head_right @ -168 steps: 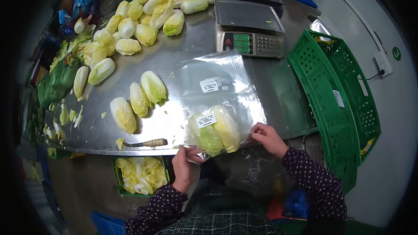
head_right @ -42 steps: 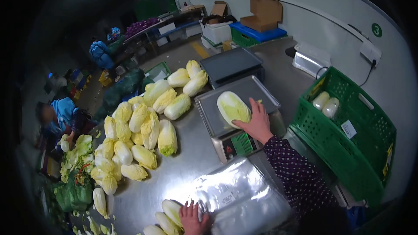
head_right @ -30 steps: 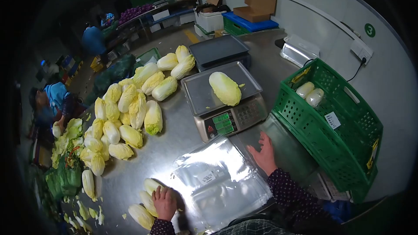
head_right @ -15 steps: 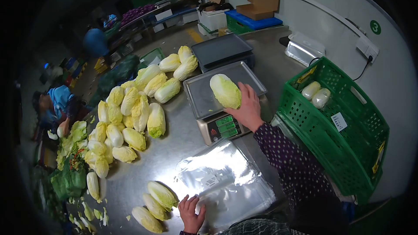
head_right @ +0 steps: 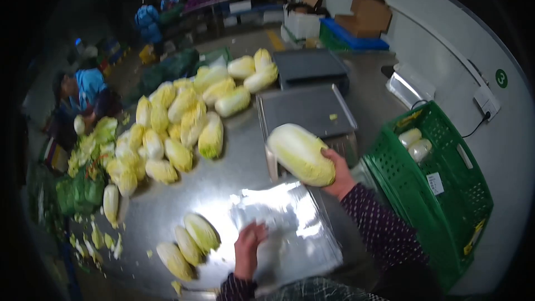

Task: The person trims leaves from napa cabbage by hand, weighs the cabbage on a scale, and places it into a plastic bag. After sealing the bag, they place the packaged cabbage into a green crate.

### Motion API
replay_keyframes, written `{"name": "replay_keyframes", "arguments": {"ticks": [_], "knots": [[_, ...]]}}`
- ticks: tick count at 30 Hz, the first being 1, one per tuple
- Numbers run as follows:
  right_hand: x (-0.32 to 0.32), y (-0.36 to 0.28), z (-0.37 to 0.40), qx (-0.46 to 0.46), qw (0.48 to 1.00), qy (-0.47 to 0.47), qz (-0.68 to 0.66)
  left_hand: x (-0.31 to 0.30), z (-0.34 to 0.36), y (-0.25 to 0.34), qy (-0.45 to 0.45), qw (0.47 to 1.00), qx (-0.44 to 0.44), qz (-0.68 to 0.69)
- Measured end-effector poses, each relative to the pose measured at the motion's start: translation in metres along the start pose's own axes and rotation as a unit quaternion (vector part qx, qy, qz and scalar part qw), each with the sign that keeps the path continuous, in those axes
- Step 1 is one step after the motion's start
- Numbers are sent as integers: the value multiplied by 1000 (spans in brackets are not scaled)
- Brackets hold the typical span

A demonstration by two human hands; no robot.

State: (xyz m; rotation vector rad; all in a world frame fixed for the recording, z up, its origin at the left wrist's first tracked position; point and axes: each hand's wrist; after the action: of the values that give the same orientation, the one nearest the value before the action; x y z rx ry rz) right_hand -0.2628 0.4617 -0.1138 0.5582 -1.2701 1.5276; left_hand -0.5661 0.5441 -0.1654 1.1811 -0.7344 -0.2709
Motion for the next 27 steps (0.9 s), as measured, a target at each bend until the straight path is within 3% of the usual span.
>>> {"name": "replay_keyframes", "arguments": {"ticks": [2,4,7,8,10,13,15,16,18,20,21,23,27], "knots": [[1,68,37,88,991,-33,-100,12,-18,-12,-62,968,-15,243],[13,135,63,144,986,8,-88,17,-22,-28,24,929,6,369],[20,182,89,189,975,-79,-86,8,2,-1,-149,893,29,424],[27,184,96,190,975,-103,-60,5,12,0,-129,895,31,426],[37,190,109,172,984,-50,20,0,25,3,-98,897,39,430],[46,199,124,107,979,32,172,-3,40,13,70,953,30,293],[57,201,134,56,968,56,237,-4,60,31,43,975,32,217],[57,204,138,51,976,52,203,-8,69,38,30,983,33,177],[58,209,141,34,990,40,134,-23,73,40,-42,975,94,197],[66,211,143,104,989,1,106,-17,65,34,-144,933,113,310],[73,210,144,139,985,-22,95,-20,63,28,-133,927,110,333],[84,213,152,111,978,42,174,-27,58,12,-111,912,106,380],[88,216,169,16,912,99,398,-36,61,0,45,940,159,299]]}}
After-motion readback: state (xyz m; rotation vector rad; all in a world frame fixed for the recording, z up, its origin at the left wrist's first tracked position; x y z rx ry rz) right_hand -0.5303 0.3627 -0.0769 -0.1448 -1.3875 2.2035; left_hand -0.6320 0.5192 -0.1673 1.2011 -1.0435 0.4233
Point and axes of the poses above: each hand's wrist, its own z-axis away from the middle knuckle, its own x-axis out of the palm, y = z × x, and after that the axes turned 7 degrees about x, right-handed
